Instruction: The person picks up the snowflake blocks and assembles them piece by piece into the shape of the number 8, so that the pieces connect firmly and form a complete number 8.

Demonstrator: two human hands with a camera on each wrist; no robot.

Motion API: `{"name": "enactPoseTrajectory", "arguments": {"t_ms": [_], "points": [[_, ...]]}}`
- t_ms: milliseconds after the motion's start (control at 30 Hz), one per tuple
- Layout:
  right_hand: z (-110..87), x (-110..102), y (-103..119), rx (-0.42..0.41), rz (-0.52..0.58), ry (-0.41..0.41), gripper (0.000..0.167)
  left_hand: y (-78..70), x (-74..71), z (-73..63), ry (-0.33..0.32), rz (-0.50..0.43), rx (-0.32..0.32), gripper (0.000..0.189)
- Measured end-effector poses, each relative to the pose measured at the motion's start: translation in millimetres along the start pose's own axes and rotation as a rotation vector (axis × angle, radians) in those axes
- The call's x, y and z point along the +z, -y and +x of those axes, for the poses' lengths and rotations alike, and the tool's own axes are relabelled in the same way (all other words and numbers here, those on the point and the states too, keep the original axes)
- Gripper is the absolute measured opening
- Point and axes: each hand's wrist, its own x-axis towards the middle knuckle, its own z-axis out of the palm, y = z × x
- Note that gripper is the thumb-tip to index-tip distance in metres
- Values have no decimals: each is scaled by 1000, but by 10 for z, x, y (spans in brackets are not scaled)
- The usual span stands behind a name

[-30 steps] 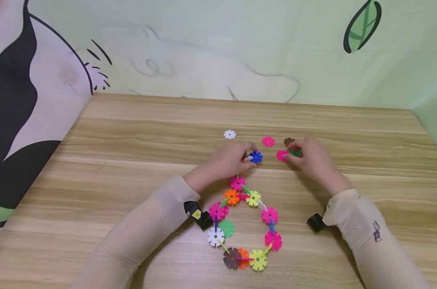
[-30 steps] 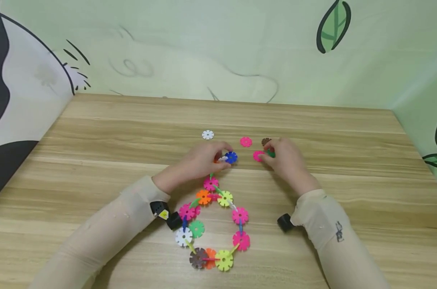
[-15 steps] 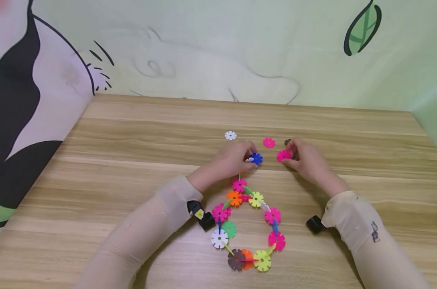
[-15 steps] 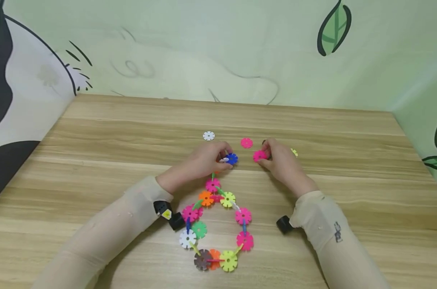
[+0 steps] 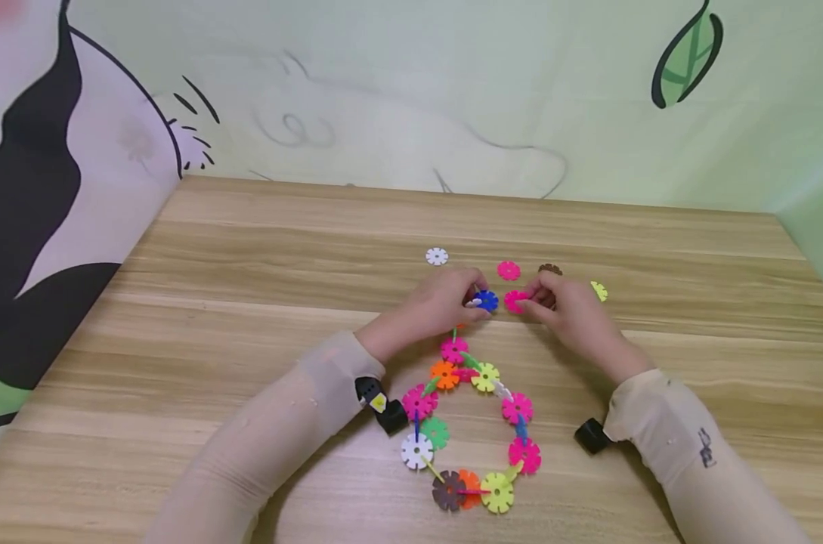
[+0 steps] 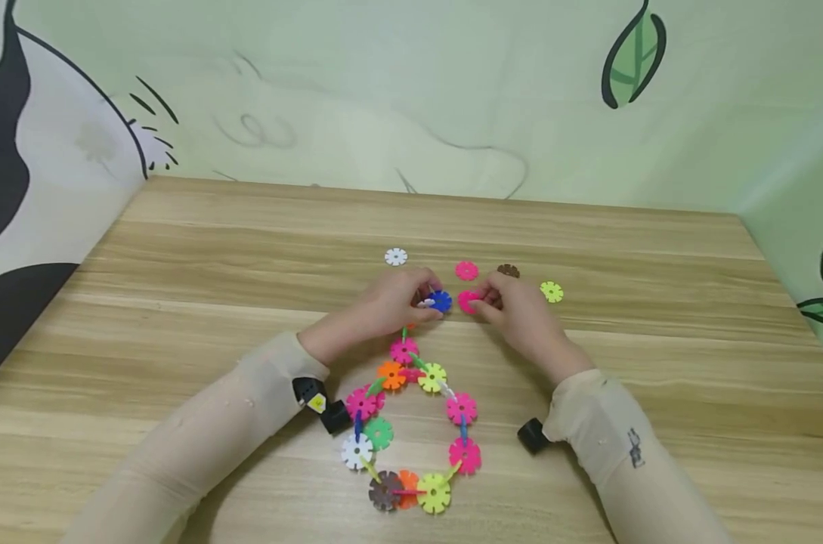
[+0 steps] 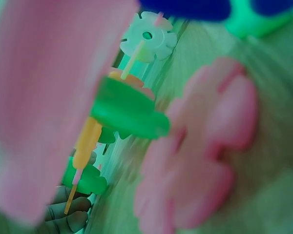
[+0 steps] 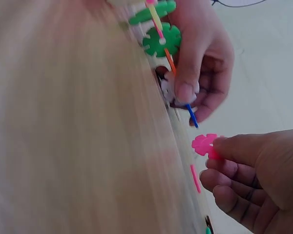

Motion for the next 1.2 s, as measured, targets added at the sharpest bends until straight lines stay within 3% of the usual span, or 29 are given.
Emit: {"name": "enactPoseTrajectory", "arguments": {"t_ms": [433,767,933,1200], "points": [[-37,70,16,-125,-16,-17,5,-22,12,-21,-11,0,51,36],[-34,192,7,-239,-41,-170,5,21,39,-37,-13,-59,81,33],[-23,197,2,-206,-8,-168,7,7,31,-46,-29,-77,74,33],[5,126,13,-83,55,-68,15,5,11,-60,-36,-42,36,32]]}}
